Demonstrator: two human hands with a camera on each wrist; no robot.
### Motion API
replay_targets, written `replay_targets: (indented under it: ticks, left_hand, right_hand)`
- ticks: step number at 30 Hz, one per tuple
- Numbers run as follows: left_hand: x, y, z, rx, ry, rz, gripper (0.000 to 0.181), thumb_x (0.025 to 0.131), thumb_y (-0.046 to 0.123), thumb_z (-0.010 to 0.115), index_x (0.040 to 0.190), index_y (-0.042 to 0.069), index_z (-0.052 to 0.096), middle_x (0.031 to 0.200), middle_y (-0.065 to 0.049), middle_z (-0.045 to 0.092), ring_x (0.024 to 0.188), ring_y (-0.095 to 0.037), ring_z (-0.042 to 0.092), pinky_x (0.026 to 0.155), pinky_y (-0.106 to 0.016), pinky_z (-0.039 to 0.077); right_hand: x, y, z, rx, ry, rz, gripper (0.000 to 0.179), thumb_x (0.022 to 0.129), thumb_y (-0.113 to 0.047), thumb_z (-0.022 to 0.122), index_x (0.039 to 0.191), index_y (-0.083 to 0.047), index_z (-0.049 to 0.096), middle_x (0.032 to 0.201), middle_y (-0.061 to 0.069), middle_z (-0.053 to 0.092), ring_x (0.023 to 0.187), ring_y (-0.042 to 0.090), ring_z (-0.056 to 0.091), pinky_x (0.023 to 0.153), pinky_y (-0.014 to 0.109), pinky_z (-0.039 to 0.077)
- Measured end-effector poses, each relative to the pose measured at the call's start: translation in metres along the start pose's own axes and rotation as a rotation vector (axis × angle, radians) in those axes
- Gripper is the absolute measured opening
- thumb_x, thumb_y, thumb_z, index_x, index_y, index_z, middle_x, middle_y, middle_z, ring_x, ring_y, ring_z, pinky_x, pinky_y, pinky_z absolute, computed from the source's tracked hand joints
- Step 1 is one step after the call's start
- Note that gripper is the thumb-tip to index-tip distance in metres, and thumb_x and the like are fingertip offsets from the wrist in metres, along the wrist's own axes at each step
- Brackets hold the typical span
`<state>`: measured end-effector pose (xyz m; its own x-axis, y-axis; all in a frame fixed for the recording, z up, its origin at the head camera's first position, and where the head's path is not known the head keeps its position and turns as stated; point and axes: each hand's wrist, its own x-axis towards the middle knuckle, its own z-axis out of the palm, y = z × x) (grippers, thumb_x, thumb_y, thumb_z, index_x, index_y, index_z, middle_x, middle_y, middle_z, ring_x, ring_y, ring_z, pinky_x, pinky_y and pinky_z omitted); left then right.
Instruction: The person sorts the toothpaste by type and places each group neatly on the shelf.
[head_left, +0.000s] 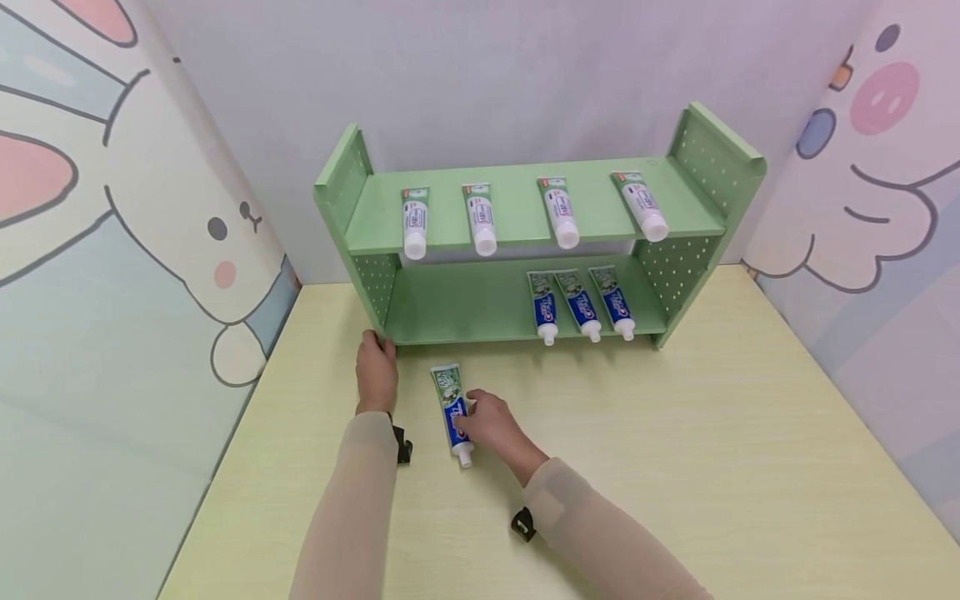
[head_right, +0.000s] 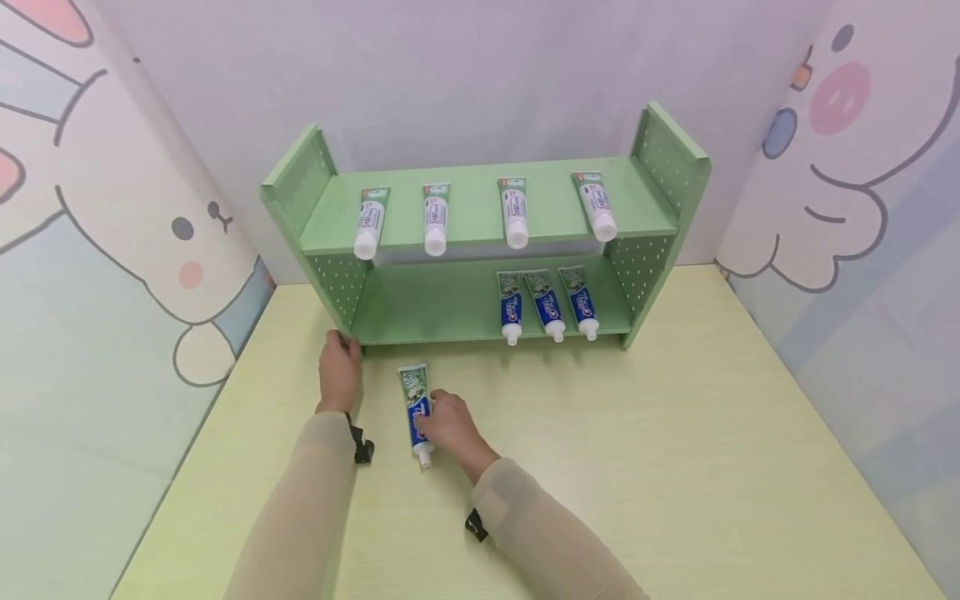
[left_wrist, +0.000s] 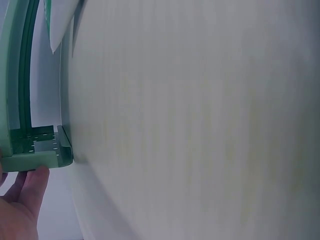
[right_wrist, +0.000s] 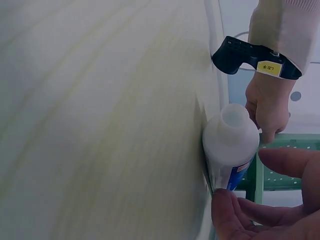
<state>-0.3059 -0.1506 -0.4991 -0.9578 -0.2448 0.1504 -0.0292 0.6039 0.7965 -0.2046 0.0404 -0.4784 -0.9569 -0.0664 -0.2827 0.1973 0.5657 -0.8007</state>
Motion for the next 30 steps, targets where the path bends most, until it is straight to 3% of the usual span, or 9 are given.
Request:
replay_targets:
  ticks: [9, 21, 30]
  left_hand:
    - [-0.0009, 0.0016, 0.0006, -0.009, -0.010, -0.011, 0.031, 0.106, 0.021, 0.039, 0.127, -0.002, 0.041, 0.106, -0.017, 0.050, 0.093, -0.030, 0.051, 0.079, -0.044, 0.044]
    - [-0.0016, 0.0039, -0.0020, -0.013, -0.014, -0.014, 0.031, 0.107, 0.021, 0.040, 0.127, -0.001, 0.041, 0.105, -0.016, 0.050, 0.093, -0.030, 0.051, 0.079, -0.044, 0.044]
    - [-0.0007, 0.0038, -0.0012, -0.016, -0.017, -0.016, 0.029, 0.106, 0.021, 0.040, 0.127, -0.001, 0.041, 0.106, -0.016, 0.051, 0.093, -0.030, 0.051, 0.079, -0.044, 0.044]
  right_hand:
    - [0.0015, 0.0058, 0.0044, -0.030, -0.048, 0.029, 0.055, 0.089, -0.019, 0.073, 0.131, 0.007, 0.052, 0.101, 0.016, 0.063, 0.081, 0.022, 0.063, 0.069, 0.035, 0.053]
    - [0.0018, 0.0035, 0.0058, -0.024, -0.071, 0.052, 0.039, 0.086, -0.018, 0.074, 0.110, 0.008, 0.058, 0.087, 0.010, 0.060, 0.074, 0.020, 0.060, 0.063, 0.034, 0.052]
    - [0.0009, 0.0018, 0.0059, -0.023, -0.065, 0.049, 0.036, 0.085, -0.015, 0.075, 0.108, 0.007, 0.057, 0.087, 0.011, 0.060, 0.073, 0.020, 0.060, 0.062, 0.033, 0.051]
